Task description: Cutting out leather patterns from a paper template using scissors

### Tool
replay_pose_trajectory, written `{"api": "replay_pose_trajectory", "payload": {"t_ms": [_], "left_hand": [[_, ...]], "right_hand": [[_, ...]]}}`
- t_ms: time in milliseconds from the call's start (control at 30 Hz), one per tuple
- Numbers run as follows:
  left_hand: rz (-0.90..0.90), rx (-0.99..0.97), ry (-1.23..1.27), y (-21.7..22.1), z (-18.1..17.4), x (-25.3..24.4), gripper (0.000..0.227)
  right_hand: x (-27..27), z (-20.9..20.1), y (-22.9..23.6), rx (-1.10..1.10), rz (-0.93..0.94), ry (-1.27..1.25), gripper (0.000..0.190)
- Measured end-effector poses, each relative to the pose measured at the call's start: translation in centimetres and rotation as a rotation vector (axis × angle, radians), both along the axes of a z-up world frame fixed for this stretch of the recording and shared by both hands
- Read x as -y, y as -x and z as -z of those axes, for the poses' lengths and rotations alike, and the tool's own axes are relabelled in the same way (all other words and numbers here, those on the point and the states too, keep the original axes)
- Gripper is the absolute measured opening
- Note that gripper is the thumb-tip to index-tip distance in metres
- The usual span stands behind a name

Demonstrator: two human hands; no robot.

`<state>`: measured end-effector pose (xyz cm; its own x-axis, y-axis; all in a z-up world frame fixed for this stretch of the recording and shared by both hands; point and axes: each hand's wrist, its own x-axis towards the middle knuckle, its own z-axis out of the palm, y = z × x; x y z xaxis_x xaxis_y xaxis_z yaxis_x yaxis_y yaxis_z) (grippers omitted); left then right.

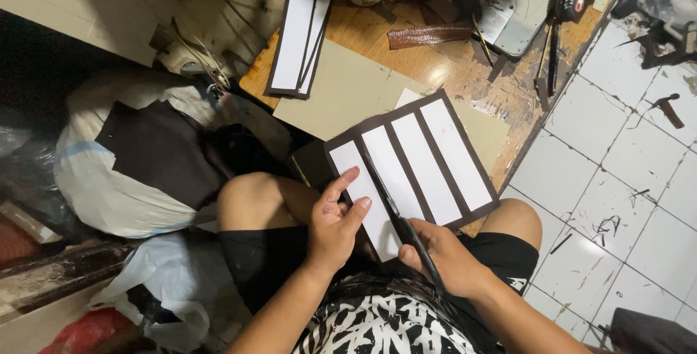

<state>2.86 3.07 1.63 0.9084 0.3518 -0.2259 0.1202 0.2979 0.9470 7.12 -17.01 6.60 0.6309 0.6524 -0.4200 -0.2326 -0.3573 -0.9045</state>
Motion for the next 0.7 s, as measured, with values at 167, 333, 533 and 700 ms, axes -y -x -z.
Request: {"api": "replay_pose_trajectory", "payload": {"t_ms": [167, 333, 533, 700], "left_hand": [[0.013, -0.007, -0.053, 0.1, -0.2, 0.1, 0.053], [0.006, -0.019, -0.017, 0.2, -0.3, 0.2, 0.055], [-0.001, -0.007, -0.047, 0.2, -0.3, 0.2, 0.053], [0.005, 0.026, -0.07, 0.3, -0.2, 0.1, 0.054]], "right_hand": [[-0.2, 0.3, 0.3, -0.001, 0.047, 0.01, 0.056], [0.0, 0.9, 0.6, 0.069, 0.056, 0.025, 0.062], [0.1, 1.0, 0.7, 0.052, 0.095, 0.017, 0.056], [-0.4, 0.4, 0.1, 0.018, 0.086, 0.05, 0.053]]}}
